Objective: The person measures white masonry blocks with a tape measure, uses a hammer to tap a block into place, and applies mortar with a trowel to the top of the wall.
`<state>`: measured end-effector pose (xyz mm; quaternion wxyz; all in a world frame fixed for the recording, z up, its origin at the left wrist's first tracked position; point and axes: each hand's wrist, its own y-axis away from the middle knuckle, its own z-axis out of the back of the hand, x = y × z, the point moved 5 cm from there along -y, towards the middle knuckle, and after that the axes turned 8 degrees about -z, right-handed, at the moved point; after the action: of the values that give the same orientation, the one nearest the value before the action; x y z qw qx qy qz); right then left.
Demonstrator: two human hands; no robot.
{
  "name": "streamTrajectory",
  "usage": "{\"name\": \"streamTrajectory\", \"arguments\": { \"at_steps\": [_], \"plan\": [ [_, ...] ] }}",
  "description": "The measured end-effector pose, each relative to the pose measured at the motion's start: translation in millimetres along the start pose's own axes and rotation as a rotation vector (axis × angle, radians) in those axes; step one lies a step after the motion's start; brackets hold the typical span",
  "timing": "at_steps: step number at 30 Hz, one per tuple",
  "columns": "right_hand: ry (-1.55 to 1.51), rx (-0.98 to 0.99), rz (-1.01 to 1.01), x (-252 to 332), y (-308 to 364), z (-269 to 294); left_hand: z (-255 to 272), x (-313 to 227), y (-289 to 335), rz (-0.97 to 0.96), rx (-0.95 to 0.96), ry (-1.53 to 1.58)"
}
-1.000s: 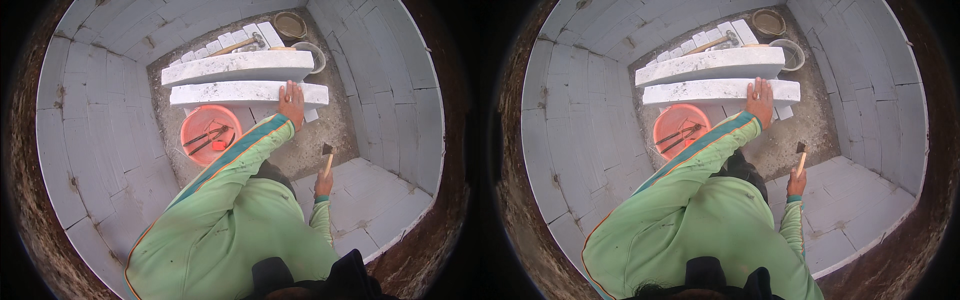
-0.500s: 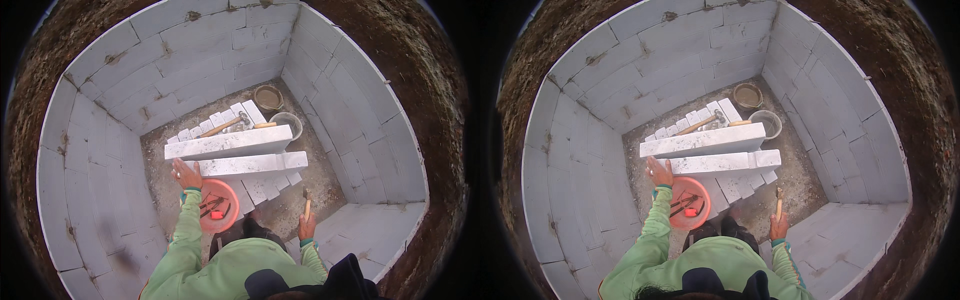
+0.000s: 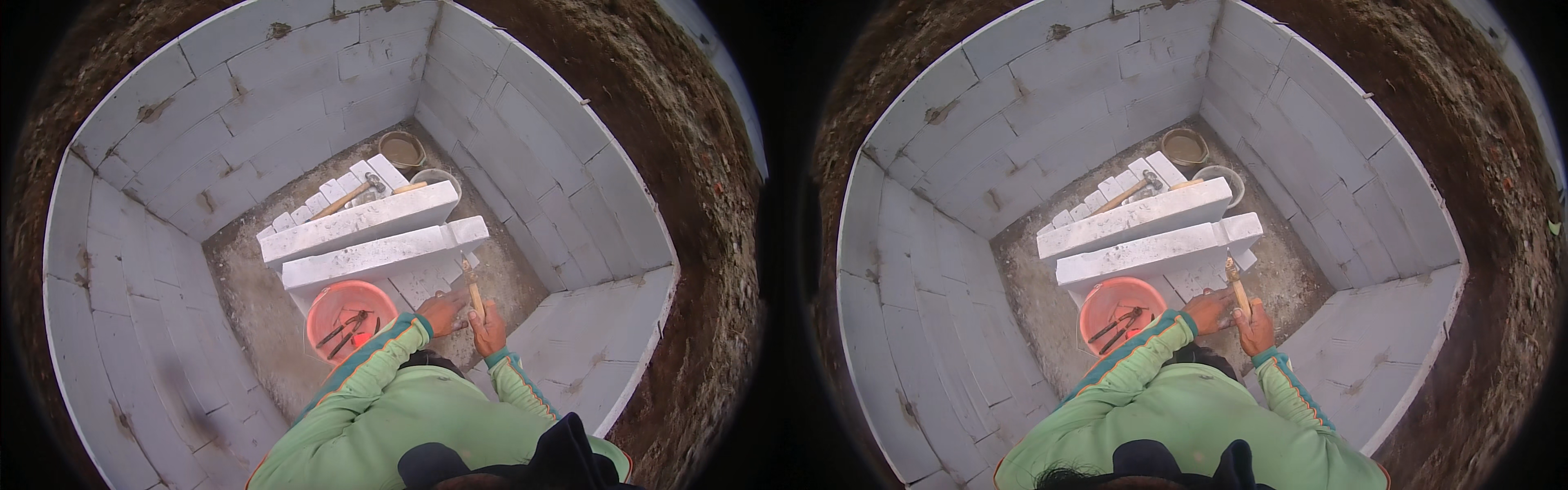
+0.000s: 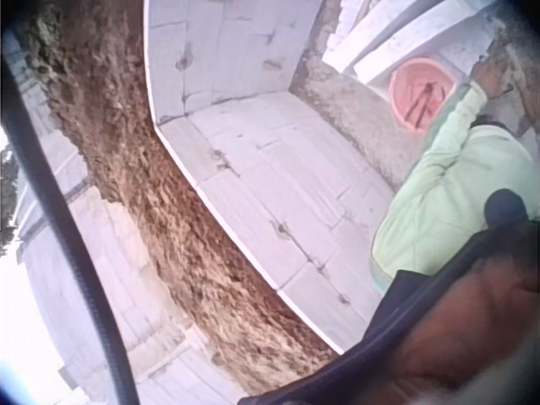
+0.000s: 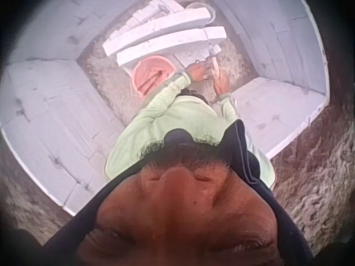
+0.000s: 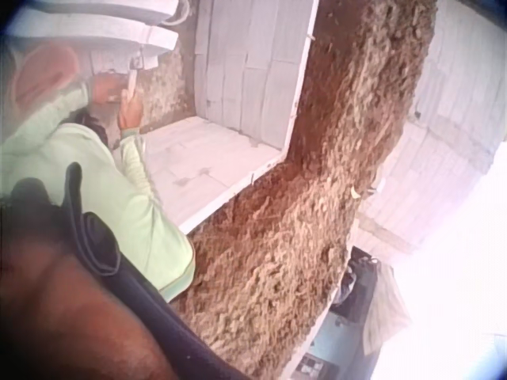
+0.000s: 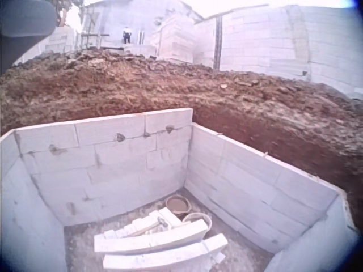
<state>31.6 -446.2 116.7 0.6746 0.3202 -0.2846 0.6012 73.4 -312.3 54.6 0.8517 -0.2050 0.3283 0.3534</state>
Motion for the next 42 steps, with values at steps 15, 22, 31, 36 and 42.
{"name": "streamTrajectory", "arguments": {
  "at_steps": [15,22,31,36,42],
  "plan": [
    [-0.65,0.679,-0.536,5,-88,-148,63,66,401,0.917,-1.029,-0.106],
    [-0.879,-0.307,-0.631,-125,-125,-10,-147,76,541,1.545,-0.758,0.778],
    [-0.818,-0.023,-0.52,-74,-110,-18,-210,59,461,1.266,-0.528,1.558],
    [-0.886,0.084,-0.593,-71,-153,-58,-166,92,513,1.626,-0.688,1.238],
    [-0.518,-0.434,-0.532,-86,-145,-39,-134,102,571,1.572,-1.097,1.143]
  ]
}}
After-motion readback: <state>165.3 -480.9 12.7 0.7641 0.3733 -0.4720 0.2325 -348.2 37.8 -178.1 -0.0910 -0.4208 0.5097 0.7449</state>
